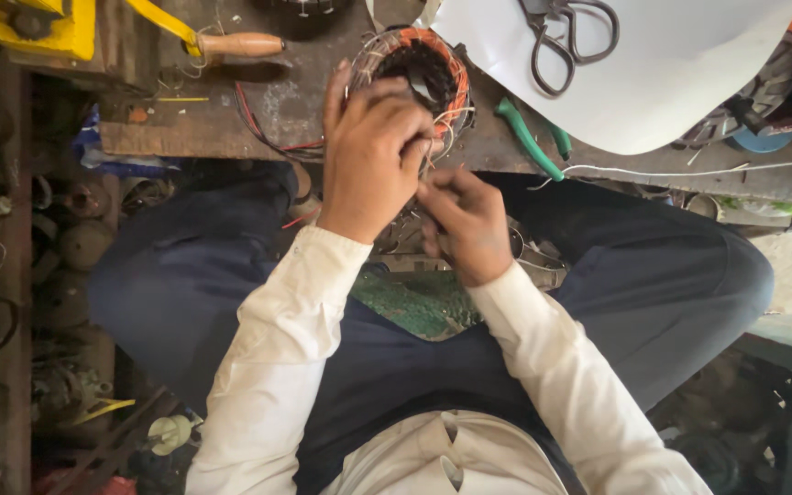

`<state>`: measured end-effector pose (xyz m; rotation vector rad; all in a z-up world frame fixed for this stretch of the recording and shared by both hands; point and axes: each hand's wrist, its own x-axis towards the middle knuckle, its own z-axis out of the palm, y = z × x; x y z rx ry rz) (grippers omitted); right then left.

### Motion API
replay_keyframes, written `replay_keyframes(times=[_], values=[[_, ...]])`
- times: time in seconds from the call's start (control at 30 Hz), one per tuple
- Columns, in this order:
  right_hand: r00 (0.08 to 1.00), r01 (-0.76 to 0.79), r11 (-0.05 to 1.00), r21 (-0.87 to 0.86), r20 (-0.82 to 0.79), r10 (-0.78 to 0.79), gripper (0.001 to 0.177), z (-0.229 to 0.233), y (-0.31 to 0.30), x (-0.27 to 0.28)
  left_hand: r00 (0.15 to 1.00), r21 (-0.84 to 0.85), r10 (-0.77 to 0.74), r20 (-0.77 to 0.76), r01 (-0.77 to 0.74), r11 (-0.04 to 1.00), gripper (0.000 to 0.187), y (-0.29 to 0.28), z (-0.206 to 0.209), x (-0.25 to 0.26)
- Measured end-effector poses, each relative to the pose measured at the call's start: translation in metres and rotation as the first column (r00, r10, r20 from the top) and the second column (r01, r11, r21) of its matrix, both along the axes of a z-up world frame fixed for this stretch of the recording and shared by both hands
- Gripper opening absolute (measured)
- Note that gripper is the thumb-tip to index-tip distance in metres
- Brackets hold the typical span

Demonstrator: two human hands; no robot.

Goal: The person sits cross-legged on the floor and works on a circular electrical component, likely a motor stator. They use their hands to pull, twist, and arrange copper wires and white binding strings within the component's slots. The person repeatedly adjusts the wire positions and secures them with the binding material.

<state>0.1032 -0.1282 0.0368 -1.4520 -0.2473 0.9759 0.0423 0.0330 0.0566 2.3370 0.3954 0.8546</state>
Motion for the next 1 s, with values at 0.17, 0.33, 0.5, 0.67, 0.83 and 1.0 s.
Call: replay_keyframes(times=[0.17,0.33,0.5,0.67,0.83,1.0], values=[[0.760,-0.216,0.932,-0.293,0.549,0.348,0.011,0.017,-0.050,0.056,1.000,0.122,-0.003,0.029,-0.001,0.992,0.016,-0.004,0.001,-0.003],[0.221,0.302,0.953,-0.001,0.973,-0.069,0.028,0.036,-0.033,0.066,1.000,0.089,-0.005,0.006,0.005,0.996,0.016,-0.006,0.003,-0.002],[0.059,0.024,0.988,-0.151,0.987,0.149,0.023,0.026,-0.008,0.012,0.999,0.031,-0.004,0.053,0.002,1.000,0.018,-0.004,0.002,0.001],[0.079,-0.049,0.970,-0.240,0.967,0.243,0.016,0.003,0.004,-0.001,0.996,-0.015,0.005,0.091,-0.004,1.000,0.018,-0.006,-0.002,0.002],[-0.217,-0.631,0.527,-0.569,0.782,0.584,0.014,0.024,-0.039,-0.058,0.988,-0.110,0.013,0.151,0.003,0.994,0.022,-0.003,-0.006,0.003],[-0.087,-0.518,0.681,-0.518,0.824,0.560,0.015,0.061,-0.038,-0.007,0.986,-0.176,0.024,0.162,0.005,0.984,0.022,-0.004,-0.011,0.001]])
